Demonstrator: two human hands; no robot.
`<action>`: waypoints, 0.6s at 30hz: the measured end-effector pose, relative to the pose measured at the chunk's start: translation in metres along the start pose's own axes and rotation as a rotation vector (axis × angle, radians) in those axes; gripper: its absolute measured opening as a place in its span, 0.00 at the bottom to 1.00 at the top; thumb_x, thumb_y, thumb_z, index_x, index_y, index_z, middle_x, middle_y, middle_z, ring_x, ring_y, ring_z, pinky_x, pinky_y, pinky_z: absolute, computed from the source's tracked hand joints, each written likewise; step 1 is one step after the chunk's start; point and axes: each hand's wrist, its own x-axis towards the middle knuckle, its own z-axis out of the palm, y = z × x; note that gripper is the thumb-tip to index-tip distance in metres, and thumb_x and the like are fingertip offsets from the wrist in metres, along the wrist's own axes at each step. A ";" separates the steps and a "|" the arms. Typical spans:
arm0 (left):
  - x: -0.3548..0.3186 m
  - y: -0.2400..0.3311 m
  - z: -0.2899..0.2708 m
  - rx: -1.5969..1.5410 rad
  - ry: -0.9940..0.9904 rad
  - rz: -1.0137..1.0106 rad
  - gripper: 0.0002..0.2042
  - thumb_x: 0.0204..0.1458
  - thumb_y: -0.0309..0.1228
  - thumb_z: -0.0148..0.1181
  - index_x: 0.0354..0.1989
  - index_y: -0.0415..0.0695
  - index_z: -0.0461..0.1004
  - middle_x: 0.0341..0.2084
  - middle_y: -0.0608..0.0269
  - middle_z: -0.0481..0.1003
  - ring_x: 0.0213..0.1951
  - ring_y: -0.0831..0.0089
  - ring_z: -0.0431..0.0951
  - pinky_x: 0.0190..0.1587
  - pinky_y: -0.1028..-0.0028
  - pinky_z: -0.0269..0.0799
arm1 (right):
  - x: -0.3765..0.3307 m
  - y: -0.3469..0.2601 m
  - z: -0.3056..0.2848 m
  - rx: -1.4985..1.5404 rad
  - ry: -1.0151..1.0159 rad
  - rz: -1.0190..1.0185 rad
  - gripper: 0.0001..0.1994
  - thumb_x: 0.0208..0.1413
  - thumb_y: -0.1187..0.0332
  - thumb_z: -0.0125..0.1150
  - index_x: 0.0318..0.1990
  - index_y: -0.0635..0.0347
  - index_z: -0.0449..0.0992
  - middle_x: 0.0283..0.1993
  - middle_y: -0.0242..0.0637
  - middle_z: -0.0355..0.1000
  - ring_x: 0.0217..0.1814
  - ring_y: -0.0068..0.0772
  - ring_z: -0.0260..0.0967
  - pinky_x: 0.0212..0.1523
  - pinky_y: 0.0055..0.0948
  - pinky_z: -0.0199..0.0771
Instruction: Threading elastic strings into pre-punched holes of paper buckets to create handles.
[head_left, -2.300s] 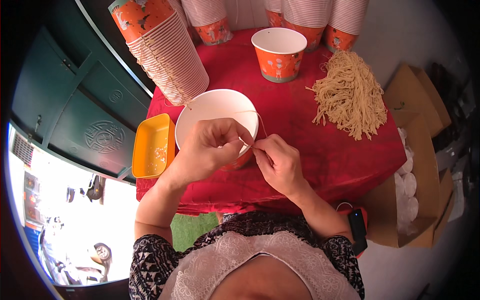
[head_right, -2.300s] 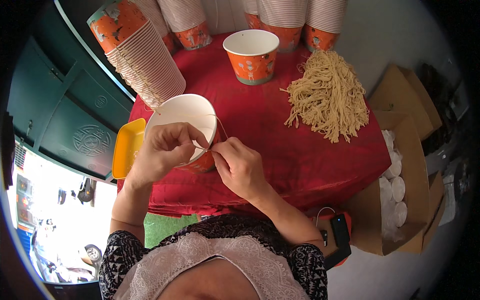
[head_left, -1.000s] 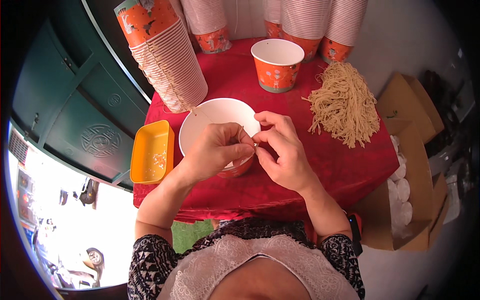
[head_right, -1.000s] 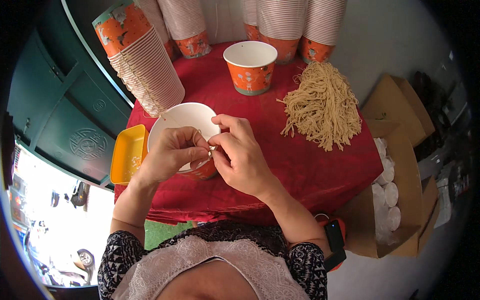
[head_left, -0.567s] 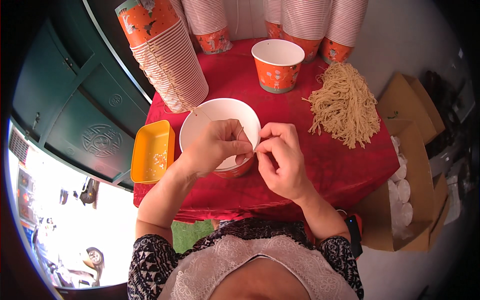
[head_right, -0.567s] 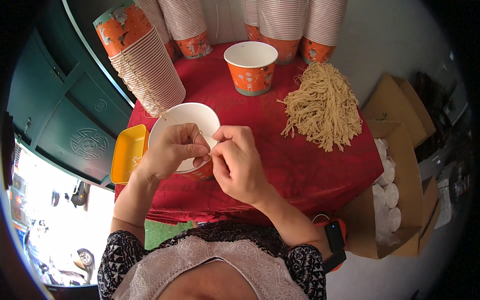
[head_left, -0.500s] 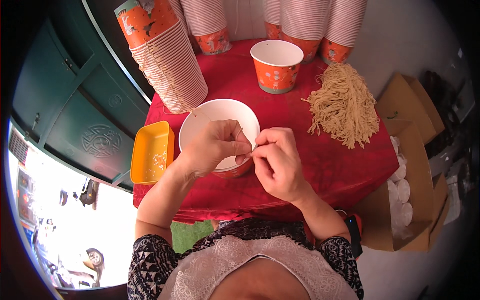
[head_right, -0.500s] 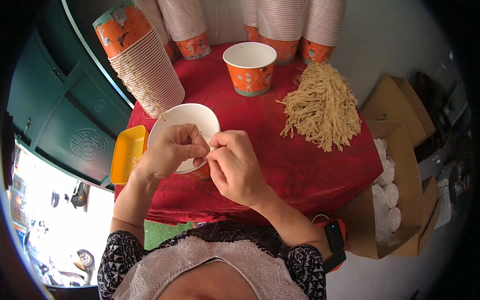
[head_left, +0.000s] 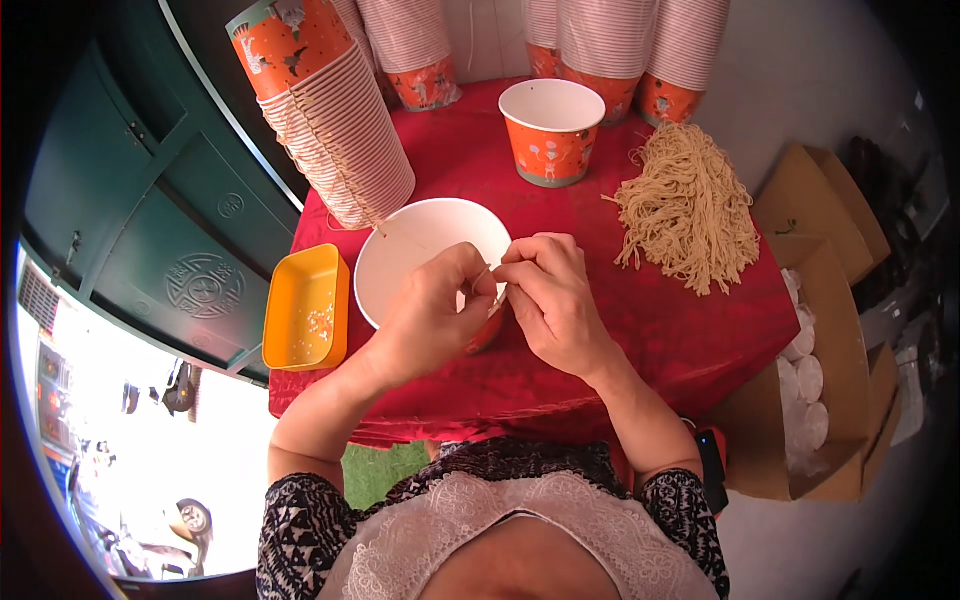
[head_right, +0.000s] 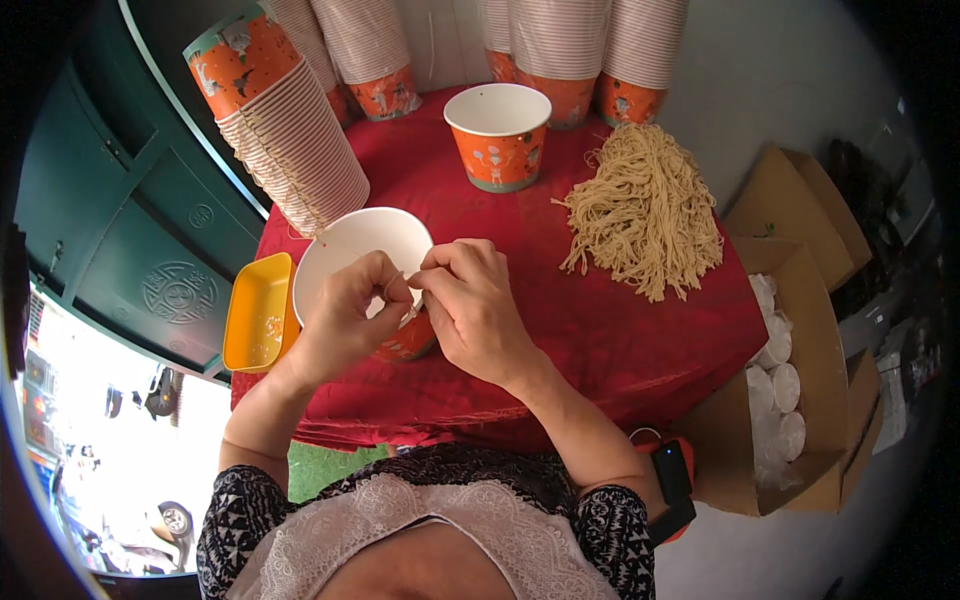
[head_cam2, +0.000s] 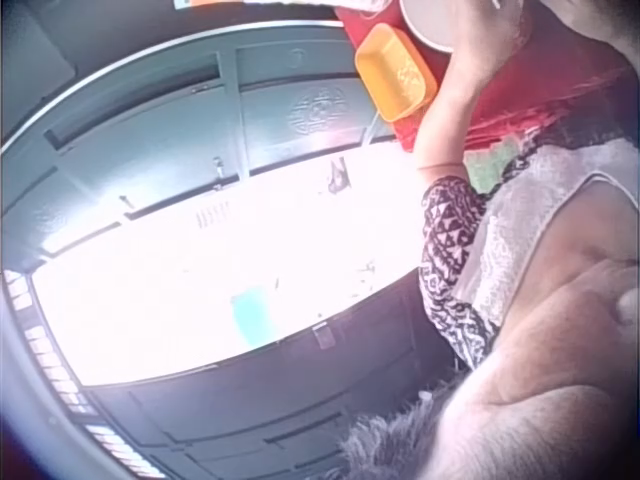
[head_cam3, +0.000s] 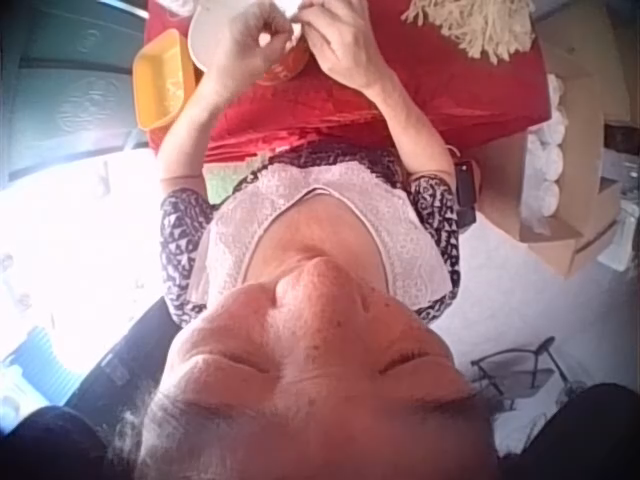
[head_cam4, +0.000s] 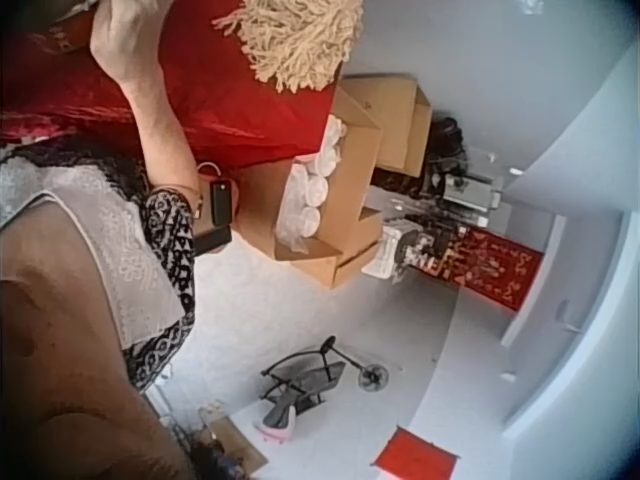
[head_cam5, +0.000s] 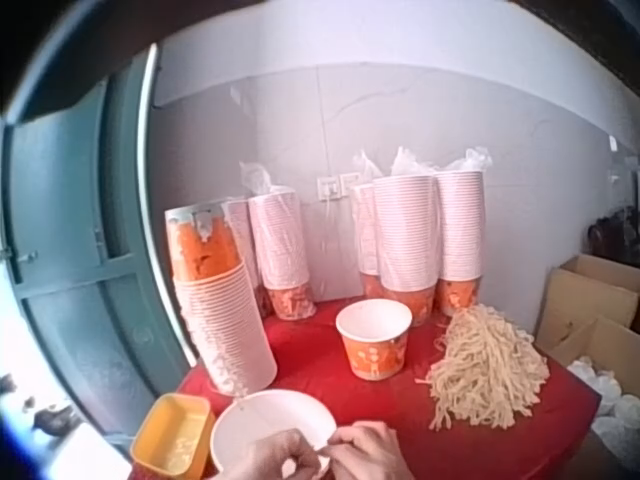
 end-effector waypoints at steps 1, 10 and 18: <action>0.000 0.007 0.003 0.134 0.072 0.085 0.06 0.49 0.17 0.60 0.33 0.38 0.70 0.27 0.58 0.73 0.29 0.70 0.75 0.32 0.72 0.71 | 0.000 0.000 0.000 0.011 -0.011 0.012 0.07 0.50 0.79 0.61 0.38 0.62 0.78 0.42 0.35 0.70 0.49 0.41 0.64 0.48 0.39 0.61; -0.006 0.014 0.016 0.503 0.270 0.202 0.07 0.47 0.17 0.63 0.33 0.37 0.72 0.26 0.54 0.73 0.28 0.59 0.76 0.31 0.67 0.72 | 0.003 0.001 0.001 0.051 -0.095 0.034 0.10 0.49 0.79 0.61 0.41 0.63 0.78 0.43 0.37 0.67 0.48 0.42 0.62 0.48 0.38 0.61; -0.006 0.012 0.011 0.459 0.212 0.201 0.07 0.51 0.21 0.61 0.35 0.38 0.70 0.28 0.51 0.74 0.30 0.50 0.78 0.32 0.59 0.74 | 0.000 0.007 -0.002 0.293 -0.124 0.127 0.06 0.51 0.80 0.62 0.37 0.65 0.74 0.44 0.39 0.67 0.46 0.43 0.63 0.48 0.37 0.66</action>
